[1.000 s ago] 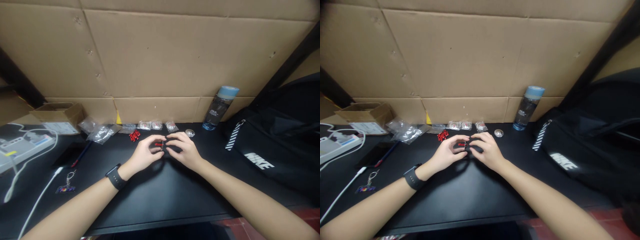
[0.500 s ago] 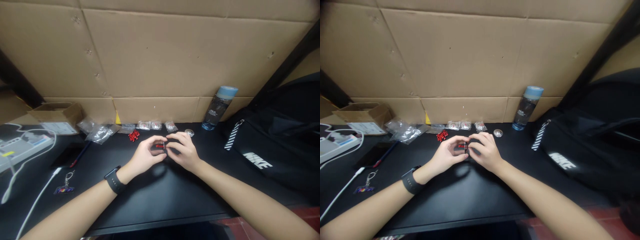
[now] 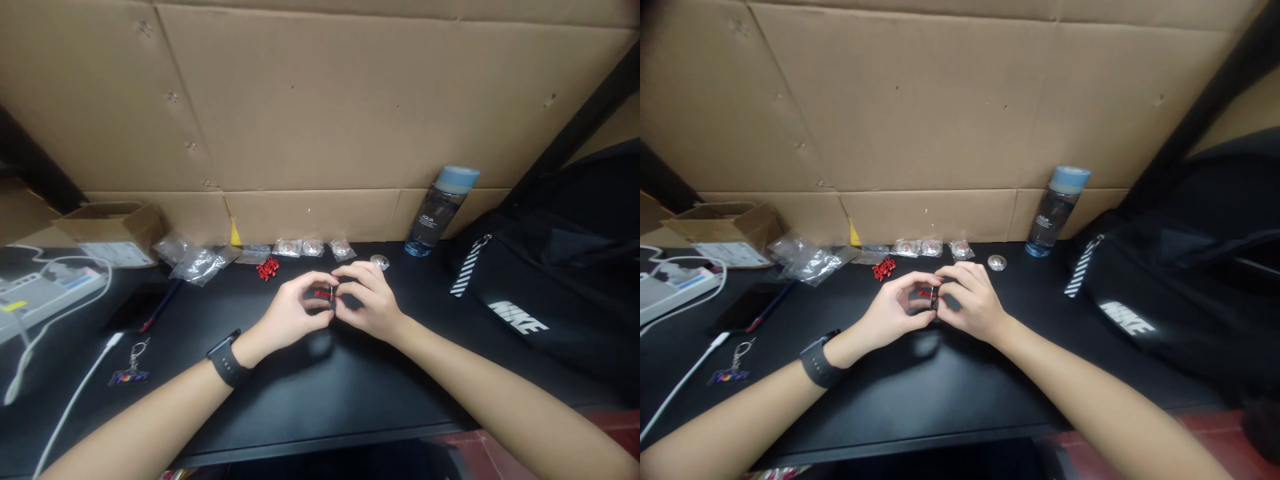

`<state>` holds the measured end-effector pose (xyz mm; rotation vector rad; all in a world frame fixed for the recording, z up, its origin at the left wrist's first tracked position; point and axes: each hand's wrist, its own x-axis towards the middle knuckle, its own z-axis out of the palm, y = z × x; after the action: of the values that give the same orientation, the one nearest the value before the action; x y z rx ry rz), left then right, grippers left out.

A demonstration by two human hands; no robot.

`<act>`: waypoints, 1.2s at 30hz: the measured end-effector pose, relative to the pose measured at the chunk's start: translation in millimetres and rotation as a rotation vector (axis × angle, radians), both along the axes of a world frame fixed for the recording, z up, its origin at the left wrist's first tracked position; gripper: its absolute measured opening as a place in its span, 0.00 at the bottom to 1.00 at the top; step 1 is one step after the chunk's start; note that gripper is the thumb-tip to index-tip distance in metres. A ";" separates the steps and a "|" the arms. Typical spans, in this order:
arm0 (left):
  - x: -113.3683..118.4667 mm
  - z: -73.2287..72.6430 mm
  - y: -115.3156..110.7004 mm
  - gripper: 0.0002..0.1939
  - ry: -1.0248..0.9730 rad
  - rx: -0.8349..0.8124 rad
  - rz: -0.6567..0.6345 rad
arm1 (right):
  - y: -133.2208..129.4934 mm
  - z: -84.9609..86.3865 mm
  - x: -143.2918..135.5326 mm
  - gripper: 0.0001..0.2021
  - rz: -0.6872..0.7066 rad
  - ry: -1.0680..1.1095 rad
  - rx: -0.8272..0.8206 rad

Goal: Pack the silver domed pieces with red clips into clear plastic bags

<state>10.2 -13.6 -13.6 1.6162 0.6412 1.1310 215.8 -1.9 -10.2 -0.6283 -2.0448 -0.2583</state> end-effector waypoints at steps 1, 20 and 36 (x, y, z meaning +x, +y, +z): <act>0.0 0.1 -0.1 0.22 0.004 -0.001 -0.002 | -0.2 0.7 0.1 0.09 0.002 -0.001 0.001; -5.6 -1.2 5.5 0.22 0.049 0.026 0.043 | 6.6 11.2 15.5 0.08 0.026 -0.034 -0.065; -7.4 -7.1 8.8 0.21 0.117 -0.024 0.011 | 9.4 4.7 15.5 0.05 0.071 -0.129 -0.273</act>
<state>2.8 -4.8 -20.8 1.6690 0.7378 1.0384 231.4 7.5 -5.6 -0.7186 -2.2423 0.0239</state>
